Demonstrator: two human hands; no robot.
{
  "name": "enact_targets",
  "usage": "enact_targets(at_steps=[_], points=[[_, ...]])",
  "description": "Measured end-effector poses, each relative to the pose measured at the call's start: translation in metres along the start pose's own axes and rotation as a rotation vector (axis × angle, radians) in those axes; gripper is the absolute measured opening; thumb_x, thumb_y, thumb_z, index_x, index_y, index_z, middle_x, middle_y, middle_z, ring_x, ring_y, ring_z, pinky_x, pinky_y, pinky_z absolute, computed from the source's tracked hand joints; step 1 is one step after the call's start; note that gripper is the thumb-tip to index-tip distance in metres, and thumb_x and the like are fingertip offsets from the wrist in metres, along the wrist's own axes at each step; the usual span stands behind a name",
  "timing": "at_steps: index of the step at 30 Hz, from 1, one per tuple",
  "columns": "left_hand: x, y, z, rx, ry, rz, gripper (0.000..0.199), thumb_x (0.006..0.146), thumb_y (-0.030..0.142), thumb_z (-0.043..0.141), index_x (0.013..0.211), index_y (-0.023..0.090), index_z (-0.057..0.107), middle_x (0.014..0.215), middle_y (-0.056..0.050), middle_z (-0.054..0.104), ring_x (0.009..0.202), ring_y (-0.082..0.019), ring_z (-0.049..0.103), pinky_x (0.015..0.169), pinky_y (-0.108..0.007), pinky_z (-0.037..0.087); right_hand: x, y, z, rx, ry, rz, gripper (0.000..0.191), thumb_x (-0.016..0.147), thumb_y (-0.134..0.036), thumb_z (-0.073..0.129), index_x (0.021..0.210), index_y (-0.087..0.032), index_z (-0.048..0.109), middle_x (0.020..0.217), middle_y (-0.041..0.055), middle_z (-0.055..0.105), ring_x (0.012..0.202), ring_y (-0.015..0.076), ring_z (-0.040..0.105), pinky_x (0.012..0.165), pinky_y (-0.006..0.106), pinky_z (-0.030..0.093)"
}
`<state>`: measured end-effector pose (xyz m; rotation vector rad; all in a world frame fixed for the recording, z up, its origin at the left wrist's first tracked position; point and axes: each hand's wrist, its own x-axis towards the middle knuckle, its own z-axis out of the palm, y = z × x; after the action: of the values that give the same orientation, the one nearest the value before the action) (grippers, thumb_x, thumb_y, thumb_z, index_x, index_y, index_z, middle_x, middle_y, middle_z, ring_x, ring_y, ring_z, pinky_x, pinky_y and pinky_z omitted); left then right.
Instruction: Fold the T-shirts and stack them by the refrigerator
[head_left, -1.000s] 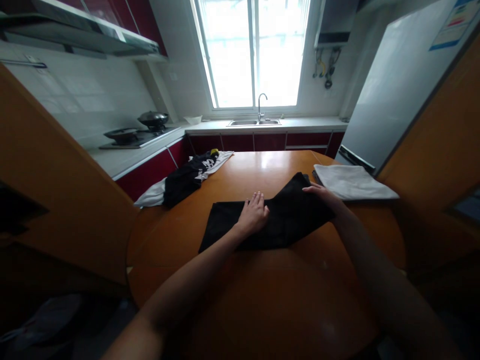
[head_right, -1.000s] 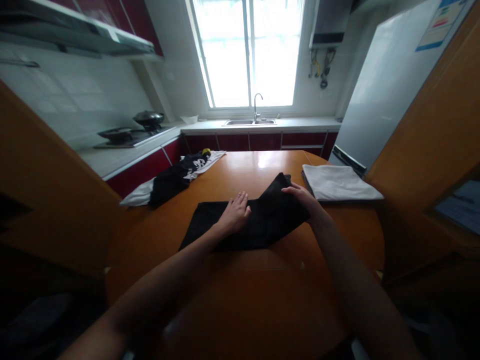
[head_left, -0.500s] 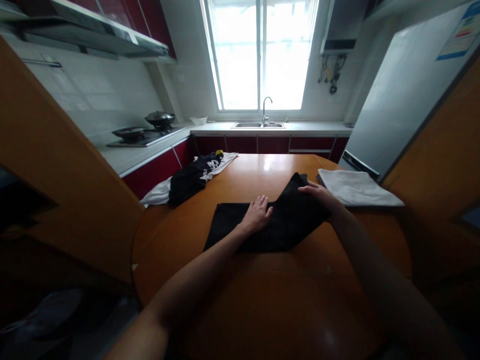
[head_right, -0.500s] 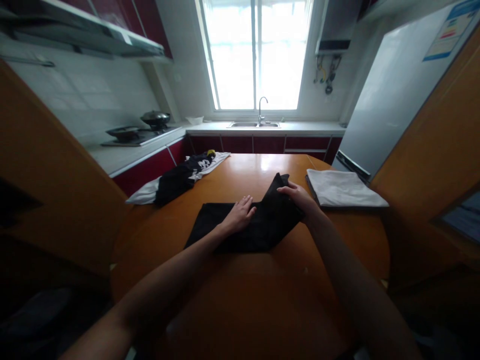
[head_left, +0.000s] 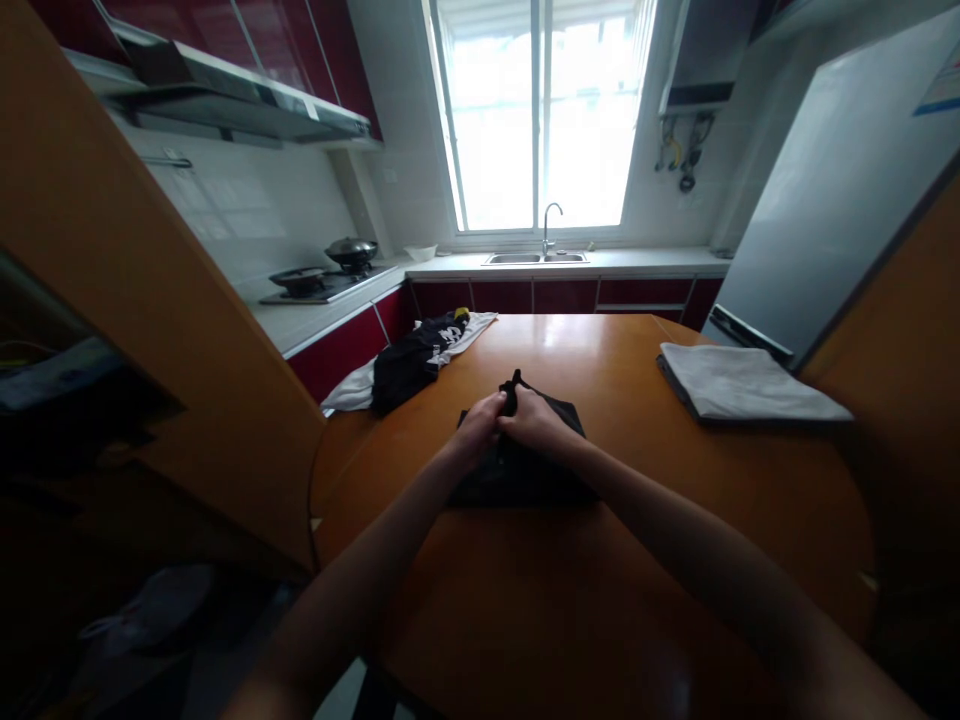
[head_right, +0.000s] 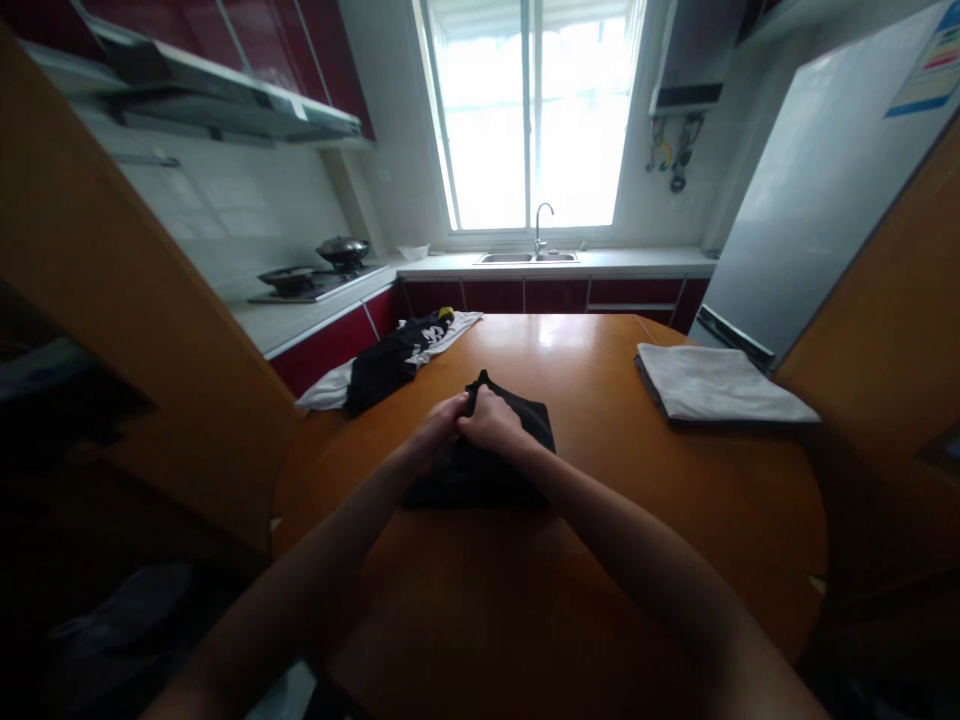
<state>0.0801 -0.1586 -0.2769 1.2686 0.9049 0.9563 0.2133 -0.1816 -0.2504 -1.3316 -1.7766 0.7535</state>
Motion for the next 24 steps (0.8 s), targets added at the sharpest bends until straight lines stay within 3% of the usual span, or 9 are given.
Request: enact_targets(at_steps=[3,5,7,9,11,15,19,24], points=[[0.004,-0.024,-0.010,0.103,0.045,0.069,0.045,0.093,0.033,0.054,0.133,0.013,0.060,0.117,-0.011,0.073,0.107,-0.024,0.068,0.092,-0.032,0.054,-0.006,0.010,0.010,-0.056,-0.047,0.024,0.031,0.074,-0.020,0.072,0.104,-0.014,0.065,0.077,0.0028,0.067,0.069,0.0175,0.060,0.063,0.027,0.046],[0.004,-0.033,-0.013,0.199,0.081,0.055,0.057,0.091,0.025,0.054,0.147,0.015,0.048,0.127,-0.011,0.069,0.114,-0.024,0.066,0.097,-0.034,0.053,-0.014,0.017,0.002,-0.031,-0.052,0.006,0.033,0.077,-0.020,0.068,0.110,-0.014,0.067,0.073,0.0019,0.066,0.066,0.0169,0.060,0.063,0.028,0.046],[0.004,-0.035,-0.014,0.306,0.124,0.062,0.067,0.090,0.018,0.052,0.155,0.018,0.037,0.136,-0.010,0.064,0.121,-0.022,0.063,0.102,-0.035,0.051,-0.025,0.028,-0.013,-0.018,0.026,-0.013,0.040,0.080,-0.021,0.064,0.120,-0.014,0.066,0.076,0.0016,0.067,0.067,0.0163,0.060,0.066,0.029,0.047],[0.003,-0.033,-0.014,0.430,0.115,0.141,0.064,0.089,0.014,0.049,0.153,0.020,0.042,0.141,-0.009,0.061,0.127,-0.021,0.059,0.109,-0.035,0.045,-0.042,0.044,-0.028,-0.039,0.119,-0.039,0.044,0.084,-0.024,0.061,0.127,-0.016,0.063,0.084,0.0032,0.069,0.071,0.0167,0.061,0.070,0.031,0.050],[0.001,-0.031,-0.015,0.568,0.056,0.235,0.053,0.090,0.013,0.048,0.142,0.017,0.057,0.139,-0.008,0.063,0.129,-0.022,0.057,0.115,-0.036,0.040,-0.064,0.062,-0.041,-0.096,0.168,-0.077,0.041,0.088,-0.029,0.059,0.127,-0.018,0.063,0.096,0.0063,0.069,0.078,0.0191,0.062,0.075,0.035,0.052],[-0.004,-0.026,-0.016,0.756,0.010,0.349,0.042,0.090,0.016,0.051,0.130,0.014,0.066,0.132,-0.011,0.066,0.123,-0.024,0.060,0.112,-0.037,0.042,-0.106,0.086,-0.051,-0.251,0.150,-0.218,0.043,0.090,-0.037,0.063,0.131,-0.025,0.062,0.125,0.0122,0.061,0.116,0.0286,0.057,0.100,0.048,0.049],[-0.006,-0.020,-0.017,0.773,0.008,0.321,0.047,0.089,0.017,0.056,0.135,0.014,0.063,0.132,-0.012,0.065,0.123,-0.025,0.059,0.111,-0.039,0.043,-0.124,0.082,-0.050,-0.357,0.007,-0.299,0.065,0.087,-0.046,0.069,0.147,-0.030,0.050,0.147,0.0117,0.049,0.138,0.0323,0.041,0.114,0.054,0.038],[-0.008,-0.006,-0.031,0.539,-0.010,0.189,0.056,0.087,0.022,0.062,0.143,0.018,0.057,0.140,-0.011,0.061,0.123,-0.027,0.061,0.106,-0.040,0.049,-0.124,0.078,-0.041,-0.445,-0.083,-0.351,0.074,0.086,-0.042,0.071,0.153,-0.029,0.042,0.159,0.0120,0.036,0.146,0.0355,0.030,0.117,0.059,0.031]])
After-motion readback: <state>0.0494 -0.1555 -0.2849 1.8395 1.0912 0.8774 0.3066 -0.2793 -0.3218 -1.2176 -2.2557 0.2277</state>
